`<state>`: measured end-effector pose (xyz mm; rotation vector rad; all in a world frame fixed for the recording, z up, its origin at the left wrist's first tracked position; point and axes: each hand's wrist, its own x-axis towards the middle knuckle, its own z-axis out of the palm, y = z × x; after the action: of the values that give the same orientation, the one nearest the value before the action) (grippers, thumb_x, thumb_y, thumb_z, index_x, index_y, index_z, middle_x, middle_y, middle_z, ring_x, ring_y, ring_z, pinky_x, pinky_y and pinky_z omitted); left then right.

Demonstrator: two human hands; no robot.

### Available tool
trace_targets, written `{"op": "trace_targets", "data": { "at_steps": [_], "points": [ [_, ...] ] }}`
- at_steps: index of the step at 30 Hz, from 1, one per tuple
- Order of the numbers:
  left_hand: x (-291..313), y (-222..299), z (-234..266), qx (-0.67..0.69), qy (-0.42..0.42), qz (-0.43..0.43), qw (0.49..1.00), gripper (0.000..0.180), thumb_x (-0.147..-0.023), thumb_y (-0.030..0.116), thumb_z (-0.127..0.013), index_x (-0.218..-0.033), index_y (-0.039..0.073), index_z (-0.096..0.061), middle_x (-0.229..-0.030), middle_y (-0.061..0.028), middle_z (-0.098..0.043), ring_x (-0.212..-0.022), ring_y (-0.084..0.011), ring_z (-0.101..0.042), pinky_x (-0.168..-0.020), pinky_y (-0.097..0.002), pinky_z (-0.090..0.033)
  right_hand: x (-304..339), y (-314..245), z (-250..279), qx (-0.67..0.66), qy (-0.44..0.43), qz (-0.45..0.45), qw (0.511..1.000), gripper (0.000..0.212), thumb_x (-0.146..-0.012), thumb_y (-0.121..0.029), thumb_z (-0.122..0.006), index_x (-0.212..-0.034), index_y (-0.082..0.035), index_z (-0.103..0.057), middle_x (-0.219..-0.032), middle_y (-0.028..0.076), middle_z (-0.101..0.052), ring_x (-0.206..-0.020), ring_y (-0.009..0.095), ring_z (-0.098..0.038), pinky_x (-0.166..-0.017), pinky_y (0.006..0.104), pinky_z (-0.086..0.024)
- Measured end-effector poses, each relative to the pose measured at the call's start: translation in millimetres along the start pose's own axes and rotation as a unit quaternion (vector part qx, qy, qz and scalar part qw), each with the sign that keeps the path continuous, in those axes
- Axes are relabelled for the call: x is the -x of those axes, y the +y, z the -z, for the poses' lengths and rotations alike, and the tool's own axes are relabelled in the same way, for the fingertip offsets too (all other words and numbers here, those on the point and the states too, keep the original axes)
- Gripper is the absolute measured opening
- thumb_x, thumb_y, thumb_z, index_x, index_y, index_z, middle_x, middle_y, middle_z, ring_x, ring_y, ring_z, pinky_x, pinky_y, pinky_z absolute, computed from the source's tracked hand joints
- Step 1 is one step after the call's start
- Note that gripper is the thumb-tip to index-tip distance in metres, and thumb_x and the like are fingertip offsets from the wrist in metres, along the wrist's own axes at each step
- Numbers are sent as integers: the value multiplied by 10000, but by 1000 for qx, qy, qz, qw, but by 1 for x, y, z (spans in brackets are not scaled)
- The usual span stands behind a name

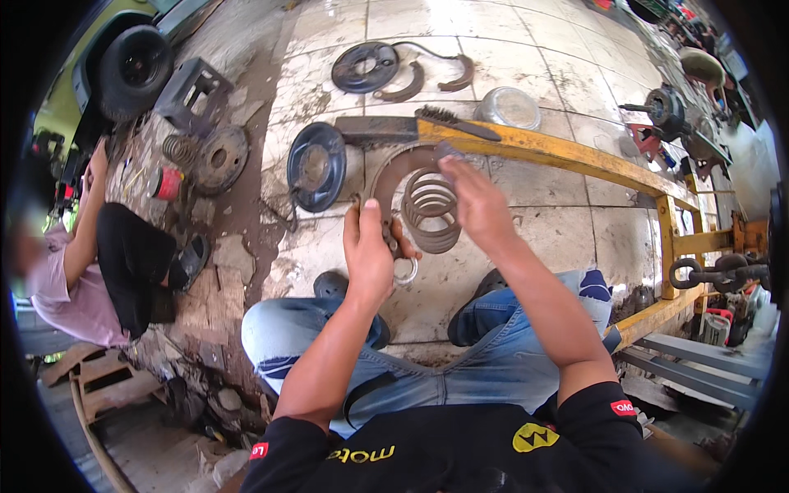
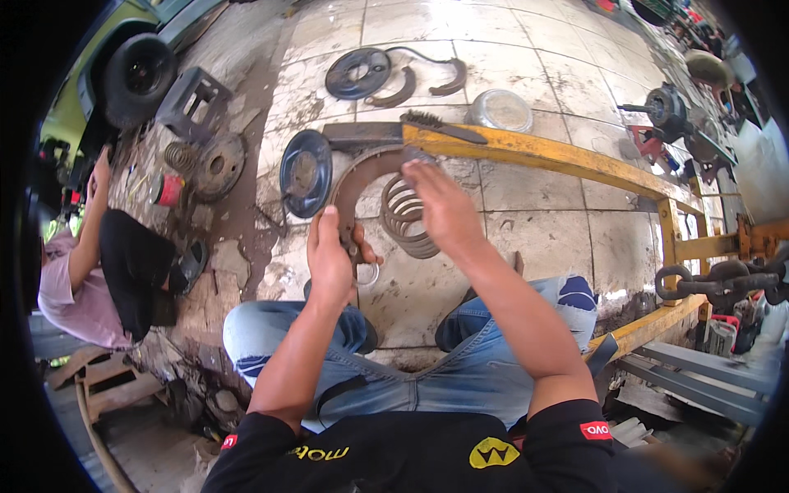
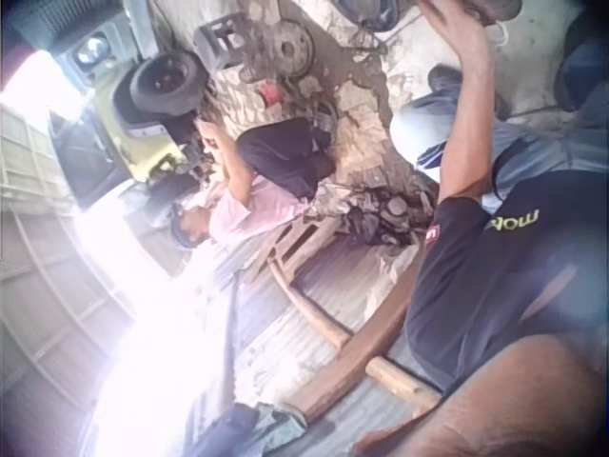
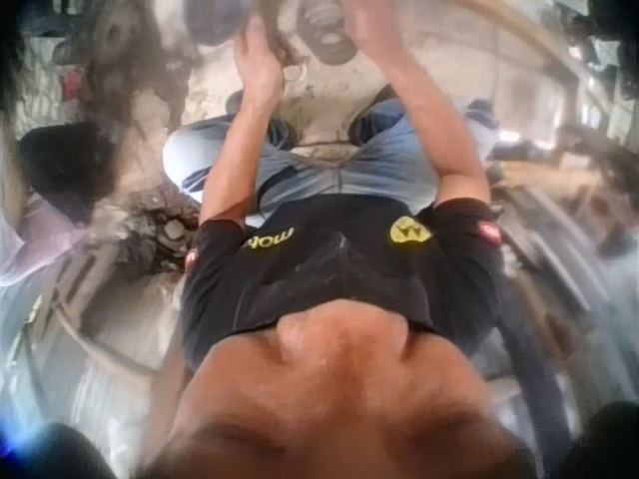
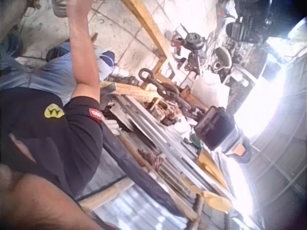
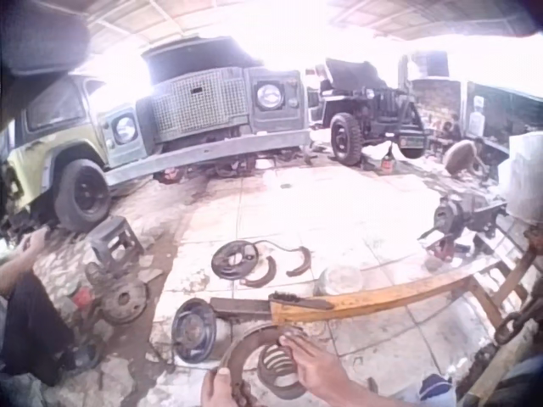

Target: The person sits on the floor and scrubs a curved metal part with a wire brush, repeatedly turning it over to clean different surfaces. The person also handles a metal spring and other small parts nearby.

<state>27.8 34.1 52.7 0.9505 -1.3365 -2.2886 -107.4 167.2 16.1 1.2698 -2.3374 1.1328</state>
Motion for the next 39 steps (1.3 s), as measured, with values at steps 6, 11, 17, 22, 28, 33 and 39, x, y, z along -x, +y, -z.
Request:
{"op": "trace_targets", "data": {
  "at_steps": [6, 11, 17, 22, 28, 33, 39],
  "points": [
    [4, -3, -2, -3, -41, -8, 999, 288, -1035, 370, -424, -1060, 86, -460, -756, -77, -530, -483, -181, -544, -467, -390, -545, 15, 29, 4, 62, -88, -81, 991, 345, -850, 22, -543, -1175, -12, -652, -1236, 176, -646, -1202, 314, -589, -988, 403, -492],
    [-3, -11, 0, -19, -23, -2, 1000, 311, -1034, 381, -431, -1051, 72, -461, -759, -68, -529, -490, -171, -552, -476, -393, -555, 6, 5, 7, 24, -19, -37, 999, 420, -794, 77, -503, -1173, -20, -656, -1233, 160, -652, -1201, 311, -591, -1025, 395, -476],
    [1, -4, -5, -25, -36, 14, 999, 303, -1038, 361, -403, -1058, 65, -464, -754, -66, -524, -489, -168, -551, -481, -395, -555, 24, 36, 2, 35, -103, -78, 991, 493, -790, 114, -468, -1226, -41, -638, -1276, 139, -635, -1195, 298, -597, -1012, 399, -487],
    [-7, -6, -3, -32, -17, 2, 999, 323, -1041, 368, -389, -1082, 57, -466, -751, -71, -523, -496, -165, -548, -493, -393, -561, 13, 16, 11, 70, -69, -50, 994, 529, -780, 114, -474, -1264, -46, -616, -1299, 143, -620, -1240, 302, -567, -1039, 400, -471],
    [7, 2, -5, -23, -59, -9, 998, 321, -1032, 325, -438, -1105, 12, -423, -762, -99, -519, -489, -178, -538, -477, -377, -543, 17, 6, -12, 84, -35, 42, 995, 521, -841, 70, -495, -1334, -76, -575, -1403, 139, -547, -1270, 308, -543, -1045, 394, -468],
    [-6, 8, 2, -47, -24, -26, 998, 347, -1043, 369, -392, -1091, 33, -463, -749, -74, -524, -501, -166, -548, -498, -380, -562, 23, 28, 9, 10, -133, -207, 969, 552, -838, 116, -495, -1356, -69, -544, -1384, 145, -554, -1217, 320, -574, -1014, 394, -485],
    [-1, -11, -2, -36, -35, 46, 998, 360, -1047, 383, -371, -1091, 40, -471, -744, -59, -513, -516, -158, -541, -513, -385, -559, 20, 11, -9, 74, -75, -40, 994, 472, -869, 14, -527, -1333, -61, -564, -1372, 163, -571, -1248, 337, -558, -1005, 406, -483]
  ]
}}
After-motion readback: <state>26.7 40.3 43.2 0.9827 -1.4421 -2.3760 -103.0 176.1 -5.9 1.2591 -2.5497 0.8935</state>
